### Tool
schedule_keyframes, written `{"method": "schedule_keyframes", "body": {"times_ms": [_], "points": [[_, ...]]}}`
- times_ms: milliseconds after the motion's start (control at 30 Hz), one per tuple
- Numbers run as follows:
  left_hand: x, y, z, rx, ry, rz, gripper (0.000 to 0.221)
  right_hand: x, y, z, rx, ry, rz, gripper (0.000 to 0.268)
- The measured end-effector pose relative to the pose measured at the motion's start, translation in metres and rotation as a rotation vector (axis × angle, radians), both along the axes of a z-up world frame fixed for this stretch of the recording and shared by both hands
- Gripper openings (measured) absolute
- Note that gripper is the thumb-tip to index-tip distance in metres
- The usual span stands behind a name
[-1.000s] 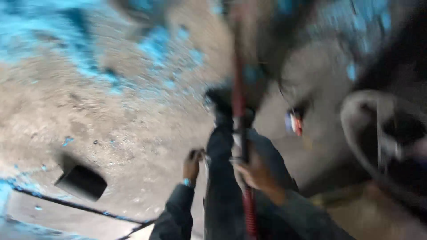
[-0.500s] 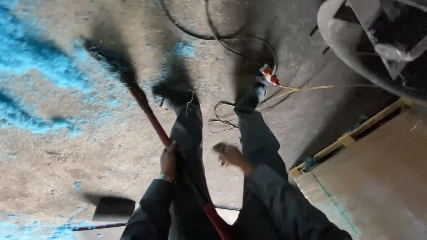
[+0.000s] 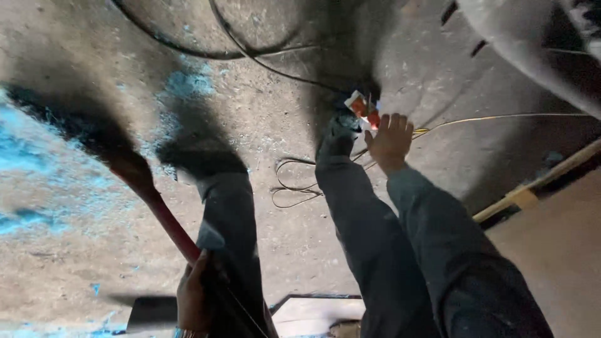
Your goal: Sweeping blue plastic debris and clearing workspace on a factory floor.
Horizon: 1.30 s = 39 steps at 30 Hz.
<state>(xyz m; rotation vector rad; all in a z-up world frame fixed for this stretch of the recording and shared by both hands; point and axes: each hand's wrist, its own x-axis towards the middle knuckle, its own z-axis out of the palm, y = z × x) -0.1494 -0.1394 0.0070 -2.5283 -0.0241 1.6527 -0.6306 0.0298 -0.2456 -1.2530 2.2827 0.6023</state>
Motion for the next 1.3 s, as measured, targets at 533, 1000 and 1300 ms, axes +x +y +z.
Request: {"method": "schedule_keyframes", "body": {"times_ms": [533,1000,1300], "points": [[-0.024,0.084,-0.050,-0.341,-0.039,-0.013,0.026,-0.036,0.029,0.099,0.096,-0.099,0.266,0.079],[-0.154,-0.030,0.073,-0.680,0.436,-0.045,0.033,0.138,-0.117,0.309,-0.029,-0.972,-0.364,0.061],[0.074,0.080,-0.041,-0.497,0.308,-0.306,0.039,0.104,-0.295,0.144,0.029,-0.494,-0.051,0.041]]}}
